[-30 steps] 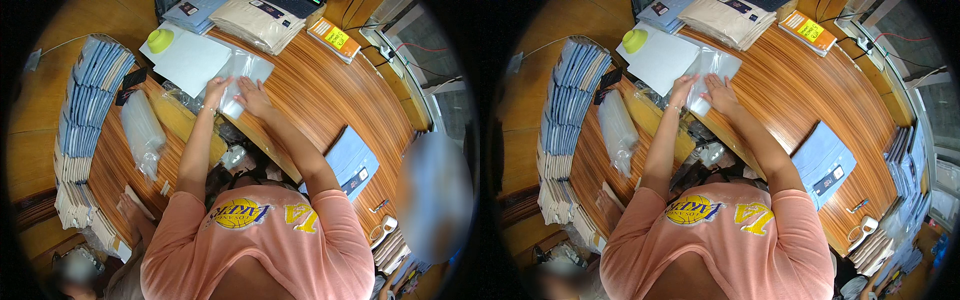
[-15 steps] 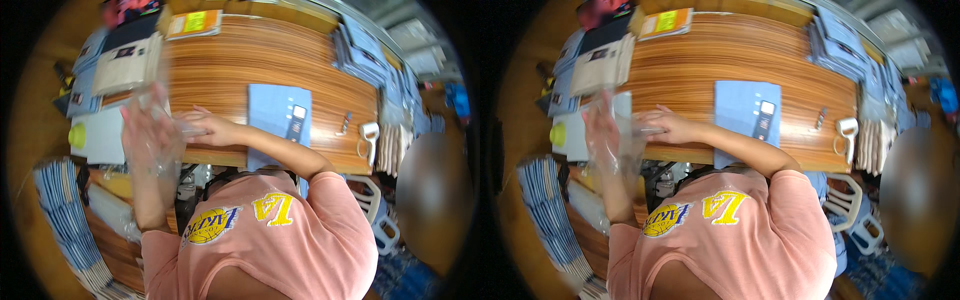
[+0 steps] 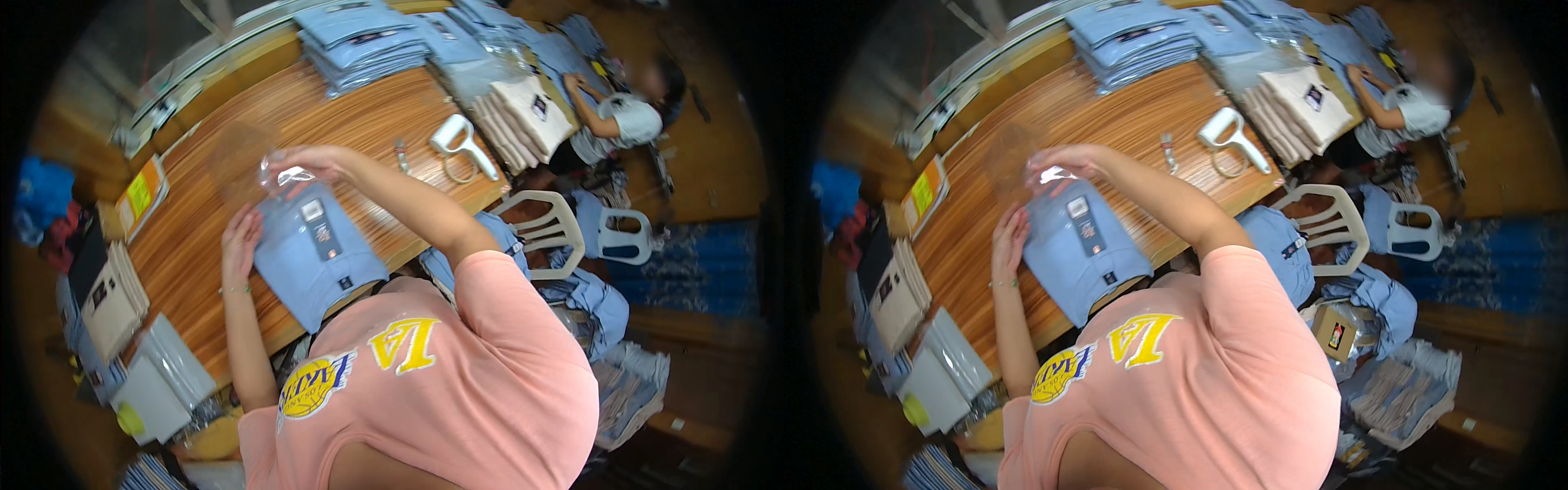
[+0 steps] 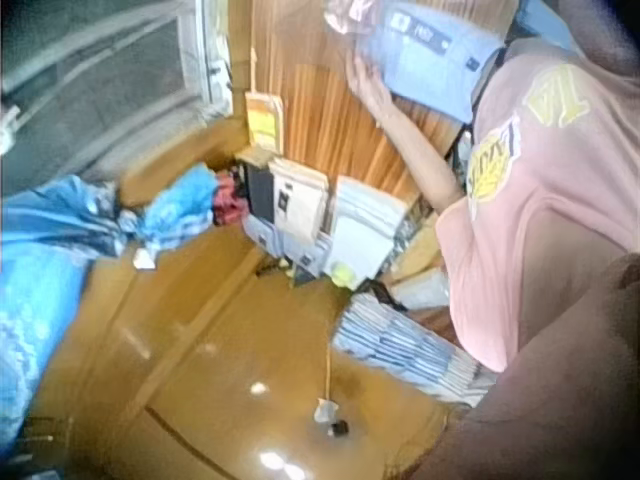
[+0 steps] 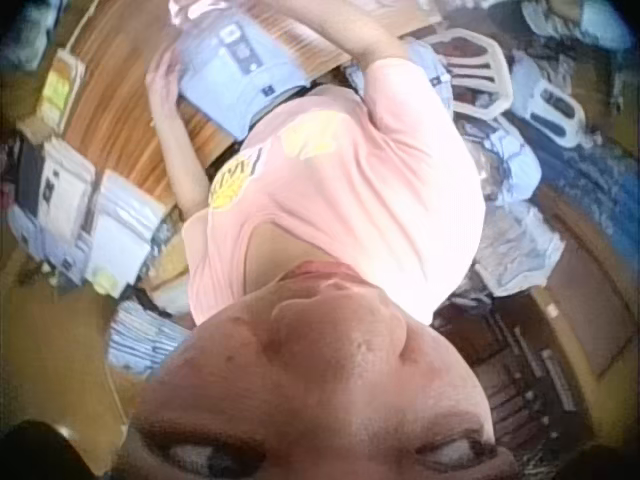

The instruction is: The person writes in a notebook with a pen, picks up a blue shirt, folds it over a piece of cardboard, attaches a tag, and places the folded shirt into a plastic bag.

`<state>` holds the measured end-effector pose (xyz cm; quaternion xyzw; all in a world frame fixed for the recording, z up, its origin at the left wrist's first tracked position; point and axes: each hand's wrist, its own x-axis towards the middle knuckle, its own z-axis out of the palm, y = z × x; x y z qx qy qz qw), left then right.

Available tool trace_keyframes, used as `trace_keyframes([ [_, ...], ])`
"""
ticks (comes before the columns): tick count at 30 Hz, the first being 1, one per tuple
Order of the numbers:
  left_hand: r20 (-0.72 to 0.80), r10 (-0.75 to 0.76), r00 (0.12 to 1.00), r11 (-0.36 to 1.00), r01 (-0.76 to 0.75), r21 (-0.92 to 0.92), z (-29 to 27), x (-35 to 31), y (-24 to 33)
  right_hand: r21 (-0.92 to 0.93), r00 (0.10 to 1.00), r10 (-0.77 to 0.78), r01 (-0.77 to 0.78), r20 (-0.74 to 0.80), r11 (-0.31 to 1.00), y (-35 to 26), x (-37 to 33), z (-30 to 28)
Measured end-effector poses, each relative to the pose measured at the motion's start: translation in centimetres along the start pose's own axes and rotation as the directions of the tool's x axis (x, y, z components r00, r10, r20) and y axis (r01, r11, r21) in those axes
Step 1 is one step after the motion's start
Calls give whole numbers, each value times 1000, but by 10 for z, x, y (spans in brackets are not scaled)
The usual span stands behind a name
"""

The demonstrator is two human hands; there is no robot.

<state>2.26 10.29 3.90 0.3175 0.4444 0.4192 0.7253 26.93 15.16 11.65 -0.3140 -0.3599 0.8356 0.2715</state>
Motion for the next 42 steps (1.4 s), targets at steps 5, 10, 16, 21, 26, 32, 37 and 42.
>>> trace_keyframes([
  [5, -251, -3, 968, 995, -22, -96, -16, 35, 5, 106, 996, -45, 54, -79, 993, 12, 0, -49],
  [10, -102, 42, 994, 989, -57, -140, -5, 41, 10, -70, 950, -56, 37, -306, 997, 18, 12, -69],
  [16, 47, 172, 984, 985, -172, 2, 9, -10, 61, -92, 930, -214, 195, -299, 976, -10, -10, -25],
  [21, -198, 296, 934, 856, -168, 489, -25, 29, 13, -321, 909, -87, -54, -408, 946, 16, 8, -56],
  [26, -293, 324, 899, 755, -59, 653, -33, 40, 0, -471, 905, 36, -254, -424, 845, 34, 39, -86],
  [32, -16, -11, 1000, 884, 17, 466, -53, 29, 16, -394, 934, 187, -302, -306, 868, 27, 38, -102],
  [37, -154, -142, 978, 835, 202, 512, -46, 36, 31, -376, 936, 258, -334, -237, 865, 20, 40, -120],
  [42, -196, 51, 979, 866, 55, 497, -74, 43, 15, -511, 920, 268, -384, -287, 769, 21, 50, -100],
])
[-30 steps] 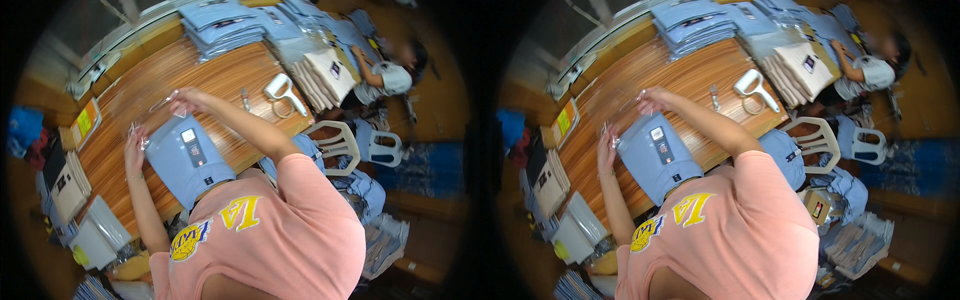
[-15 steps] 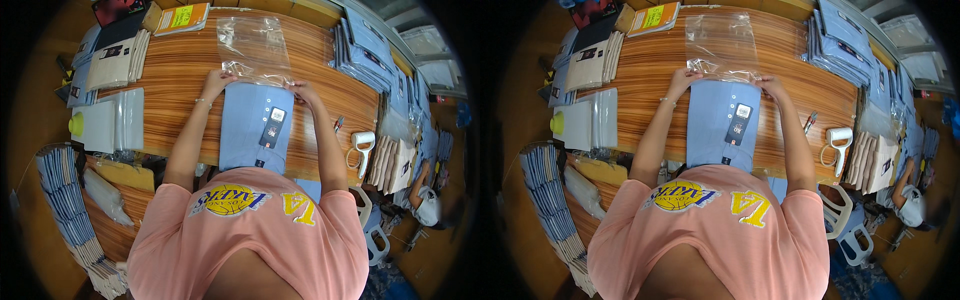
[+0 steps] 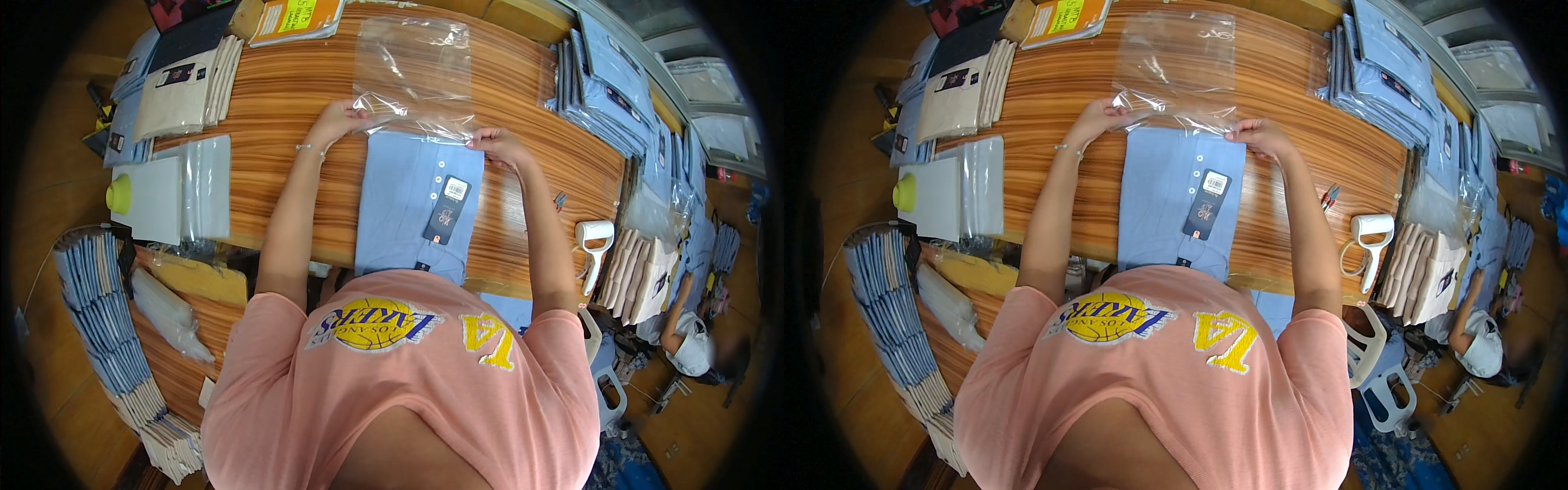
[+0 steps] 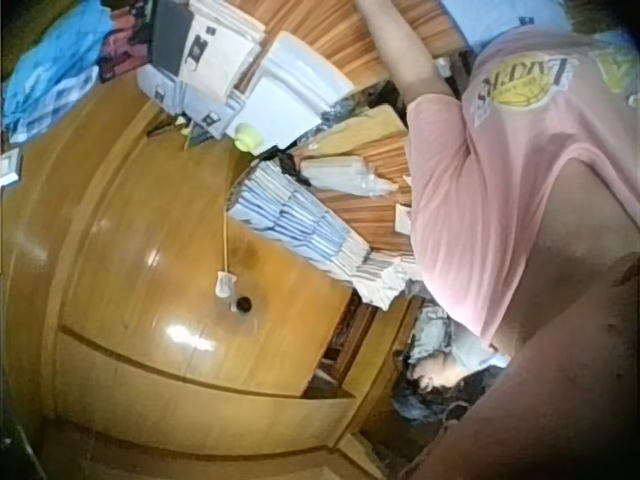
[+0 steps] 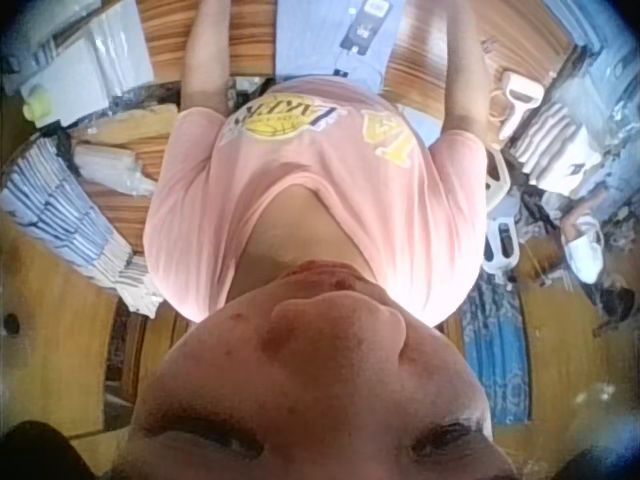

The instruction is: The person writes in a notebook with a pen, picks up a blue shirt, folds it over a piece of cardboard, attaches a tag, and places the folded shirt into a plastic bag.

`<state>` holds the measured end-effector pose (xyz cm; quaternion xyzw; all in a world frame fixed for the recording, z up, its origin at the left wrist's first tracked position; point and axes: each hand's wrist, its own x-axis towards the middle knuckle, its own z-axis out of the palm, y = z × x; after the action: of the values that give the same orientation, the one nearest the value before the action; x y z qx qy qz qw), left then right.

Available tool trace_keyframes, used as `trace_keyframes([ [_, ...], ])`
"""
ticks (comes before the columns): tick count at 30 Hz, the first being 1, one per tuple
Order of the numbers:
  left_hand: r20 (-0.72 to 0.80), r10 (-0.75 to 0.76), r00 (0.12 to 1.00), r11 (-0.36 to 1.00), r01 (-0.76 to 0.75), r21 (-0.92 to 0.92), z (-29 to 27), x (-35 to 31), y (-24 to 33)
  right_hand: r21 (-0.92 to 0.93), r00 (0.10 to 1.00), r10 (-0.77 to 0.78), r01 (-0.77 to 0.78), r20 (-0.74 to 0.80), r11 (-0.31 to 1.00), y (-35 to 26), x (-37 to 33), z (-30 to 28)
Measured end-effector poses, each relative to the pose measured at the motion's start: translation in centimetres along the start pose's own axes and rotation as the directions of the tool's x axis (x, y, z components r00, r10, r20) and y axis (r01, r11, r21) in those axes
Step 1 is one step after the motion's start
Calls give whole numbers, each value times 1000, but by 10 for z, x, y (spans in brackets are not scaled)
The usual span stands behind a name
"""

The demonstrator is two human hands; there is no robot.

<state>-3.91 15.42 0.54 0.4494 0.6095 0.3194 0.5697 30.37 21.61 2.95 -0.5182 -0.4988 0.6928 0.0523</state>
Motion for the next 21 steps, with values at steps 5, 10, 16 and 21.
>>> trace_keyframes([
  [5, 57, 9, 998, 1000, -10, 14, 15, -6, 10, 95, 998, -65, 64, 7, 993, 6, -11, -9],
  [10, 174, -129, 976, 992, 125, 32, 17, -20, 23, 165, 1000, -25, 26, -5, 986, 12, -13, -15],
  [16, 242, -82, 967, 997, 79, 22, 16, -17, 13, 49, 999, -11, 8, 53, 999, 20, -14, -21],
  [21, 323, -145, 935, 989, 142, 33, 14, -21, 21, -56, 979, -26, 38, 202, 998, 16, -20, -15],
])
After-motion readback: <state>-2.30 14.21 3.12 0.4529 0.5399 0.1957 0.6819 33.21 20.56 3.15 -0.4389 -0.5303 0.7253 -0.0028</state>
